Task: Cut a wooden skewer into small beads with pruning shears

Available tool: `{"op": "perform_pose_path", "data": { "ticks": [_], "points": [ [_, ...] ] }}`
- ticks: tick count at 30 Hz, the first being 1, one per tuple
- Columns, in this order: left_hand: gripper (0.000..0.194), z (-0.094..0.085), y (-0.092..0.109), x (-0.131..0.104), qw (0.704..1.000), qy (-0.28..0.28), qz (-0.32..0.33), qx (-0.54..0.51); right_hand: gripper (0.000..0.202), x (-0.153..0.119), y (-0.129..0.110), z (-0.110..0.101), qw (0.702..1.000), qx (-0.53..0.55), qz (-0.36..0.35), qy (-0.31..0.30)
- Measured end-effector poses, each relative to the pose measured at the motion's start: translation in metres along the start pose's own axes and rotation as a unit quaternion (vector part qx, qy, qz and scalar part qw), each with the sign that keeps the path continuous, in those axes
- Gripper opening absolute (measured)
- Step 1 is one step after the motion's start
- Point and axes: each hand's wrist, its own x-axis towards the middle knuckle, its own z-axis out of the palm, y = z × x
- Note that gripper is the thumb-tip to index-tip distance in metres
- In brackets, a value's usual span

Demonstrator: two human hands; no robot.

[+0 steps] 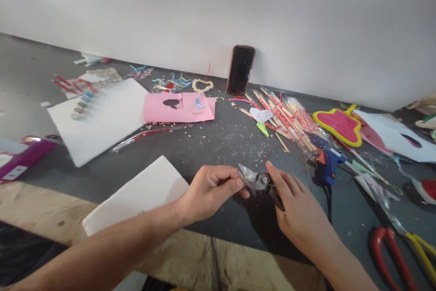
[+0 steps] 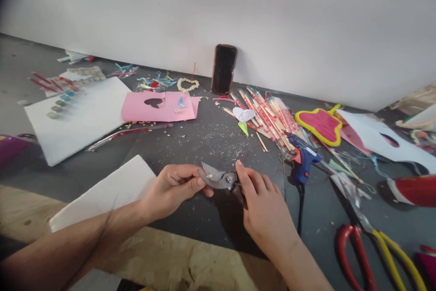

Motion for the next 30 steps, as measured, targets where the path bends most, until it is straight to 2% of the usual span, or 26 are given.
{"op": "perform_pose_path", "data": {
  "ticks": [10,16,20,23,27,30],
  "points": [
    [0.029,-0.002,0.002,-0.002,1.000,0.005,-0.018,-0.021,0.067,-0.003,-0.013,0.000,0.999,0.042,0.030,-0.013],
    [0.030,0.000,0.002,-0.001,0.999,0.025,-0.026,0.007,0.064,-0.004,-0.014,-0.005,0.999,0.013,0.039,-0.028],
    [0.019,0.003,0.001,0.004,0.999,0.042,-0.032,-0.008,0.063,0.000,-0.011,-0.003,0.998,-0.009,0.055,-0.025],
    [0.015,0.003,-0.002,0.005,0.999,0.046,-0.017,-0.012,0.067,0.002,-0.008,0.000,0.999,-0.012,0.050,-0.019],
    [0.021,0.001,-0.004,0.003,0.999,0.035,0.026,0.029,0.071,-0.001,-0.007,0.002,0.999,-0.003,0.043,-0.013],
    [0.024,0.000,-0.004,0.000,0.999,0.029,0.027,0.023,0.072,-0.003,-0.008,0.002,0.999,0.004,0.032,-0.011]
  ]
}}
